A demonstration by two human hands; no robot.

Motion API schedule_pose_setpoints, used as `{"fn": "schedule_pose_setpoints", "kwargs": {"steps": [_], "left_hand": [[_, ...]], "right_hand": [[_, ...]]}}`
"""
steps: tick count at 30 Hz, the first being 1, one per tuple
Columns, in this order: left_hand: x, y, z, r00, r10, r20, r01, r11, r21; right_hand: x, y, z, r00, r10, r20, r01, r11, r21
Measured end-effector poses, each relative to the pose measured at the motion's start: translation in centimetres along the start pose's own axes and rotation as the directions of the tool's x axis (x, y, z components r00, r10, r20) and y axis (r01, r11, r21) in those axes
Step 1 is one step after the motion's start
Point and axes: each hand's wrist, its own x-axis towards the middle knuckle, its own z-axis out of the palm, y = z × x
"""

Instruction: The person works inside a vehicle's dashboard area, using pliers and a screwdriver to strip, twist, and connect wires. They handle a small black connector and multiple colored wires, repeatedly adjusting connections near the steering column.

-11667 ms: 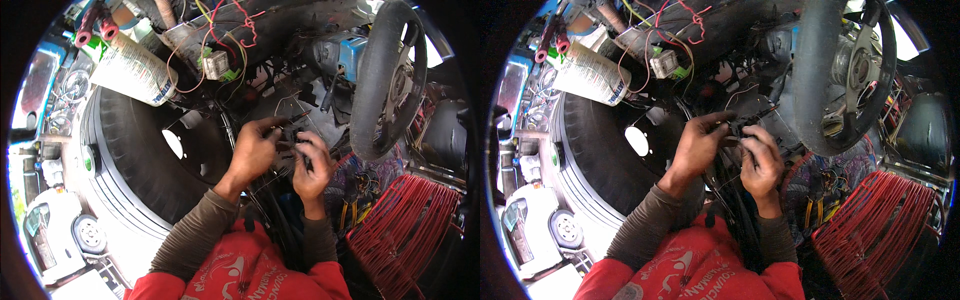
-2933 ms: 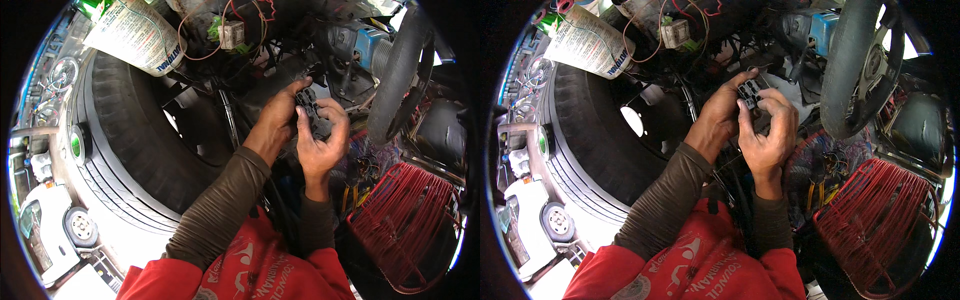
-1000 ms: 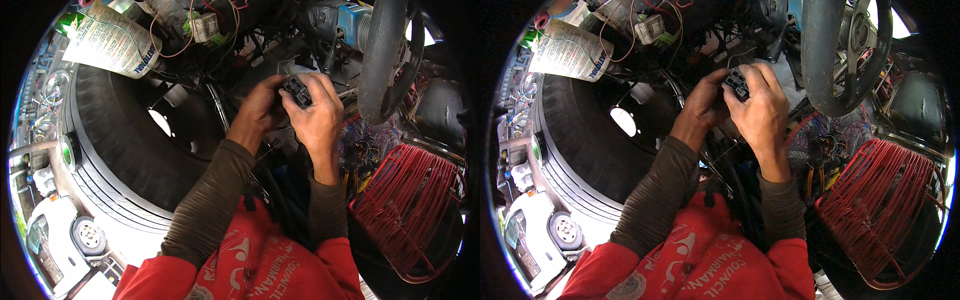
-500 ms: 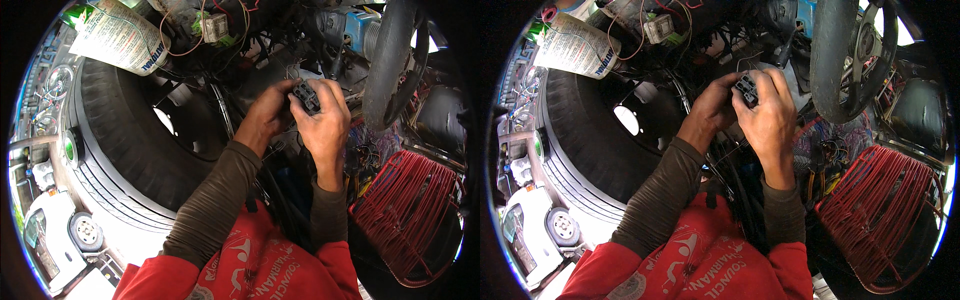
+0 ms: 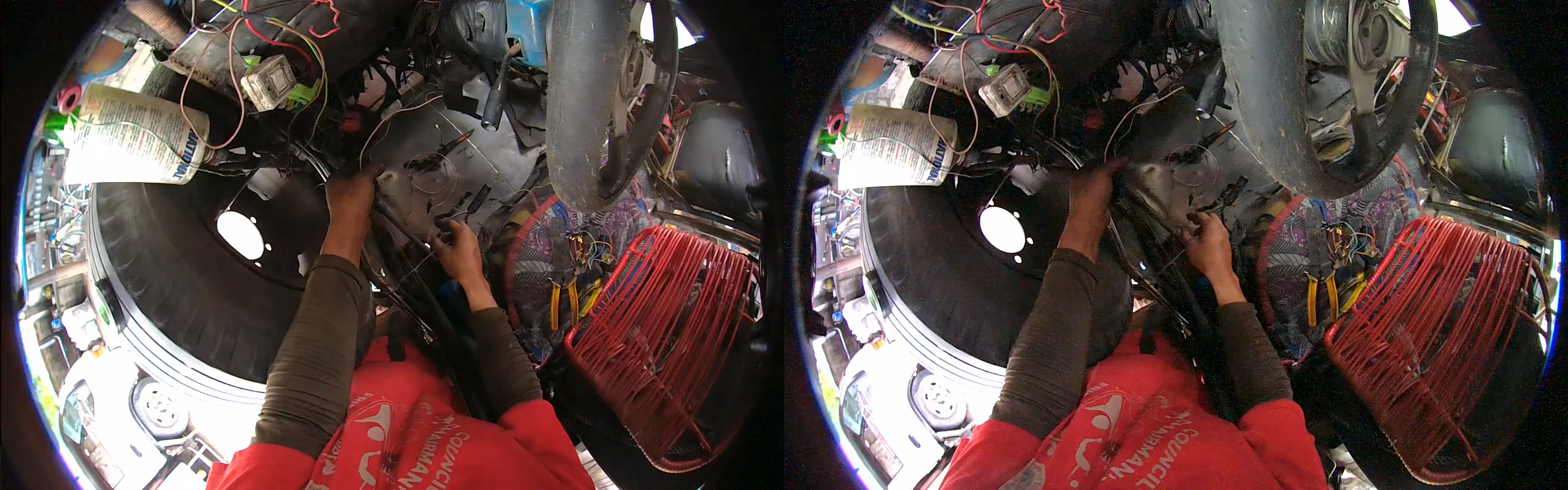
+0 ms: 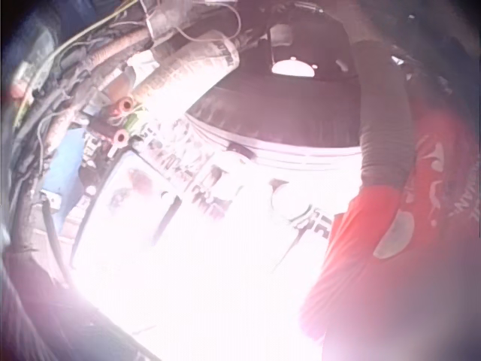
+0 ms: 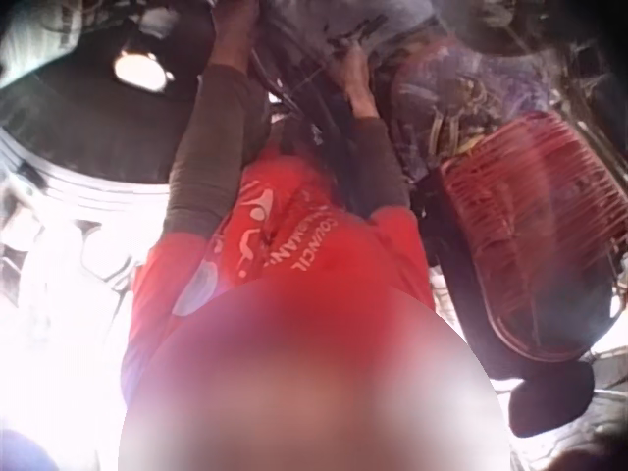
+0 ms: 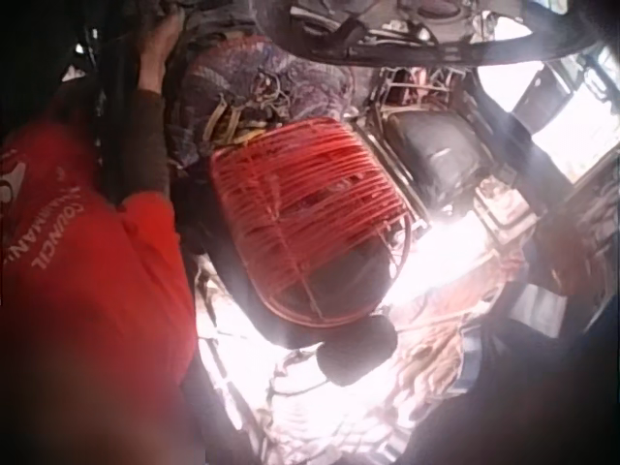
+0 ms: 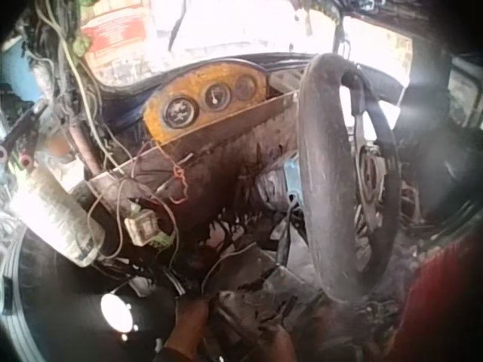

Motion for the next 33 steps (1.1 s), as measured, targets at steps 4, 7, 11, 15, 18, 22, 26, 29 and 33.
{"fn": "schedule_pose_setpoints", "kwargs": {"steps": [4, 7, 11, 15, 18, 22, 26, 29, 33], "left_hand": [[0.4, -0.2, -0.5, 0.995, 0.102, 0.004, -0.100, 0.966, 0.238], [-0.2, -0.1, -0.3, 0.998, 0.068, 0.012, -0.069, 0.950, 0.305], [0.2, -1.3, 0.2, 0.993, 0.122, 0.007, -0.116, 0.925, 0.363], [0.0, -2.0, 1.0, 0.934, 0.356, -0.014, -0.295, 0.796, 0.529], [-3.4, 0.4, 2.4, 0.934, 0.355, -0.048, -0.284, 0.815, 0.506], [-12.7, 5.0, 2.8, 0.845, 0.459, 0.276, -0.532, 0.662, 0.528], [-19.7, 7.7, -2.8, 0.650, 0.301, 0.698, -0.715, 0.555, 0.426], [-21.6, 9.6, -7.9, 0.603, 0.111, 0.790, -0.704, 0.539, 0.462], [-24.1, 13.4, -14.9, 0.693, 0.072, 0.717, -0.545, 0.703, 0.456]], "right_hand": [[4.5, 1.8, 3.0, 1.000, 0.009, 0.030, -0.014, 0.987, 0.161], [8.9, 3.4, 5.8, 0.990, 0.069, 0.125, -0.070, 0.998, 0.007], [13.7, 7.8, 8.8, 0.966, 0.153, 0.208, -0.142, 0.988, -0.068], [18.5, 11.5, 10.1, 0.984, 0.040, 0.173, 0.027, 0.929, -0.369], [21.2, 11.8, 10.7, 0.987, -0.108, 0.122, 0.138, 0.952, -0.275], [23.3, 9.7, 11.8, 0.934, -0.167, 0.317, 0.295, 0.861, -0.415], [23.7, 8.3, 13.2, 0.921, -0.227, 0.316, 0.371, 0.760, -0.534], [23.6, 9.3, 13.1, 0.914, -0.131, 0.383, 0.353, 0.722, -0.595], [23.3, 11.4, 12.1, 0.913, -0.271, 0.304, 0.406, 0.663, -0.629]]}}
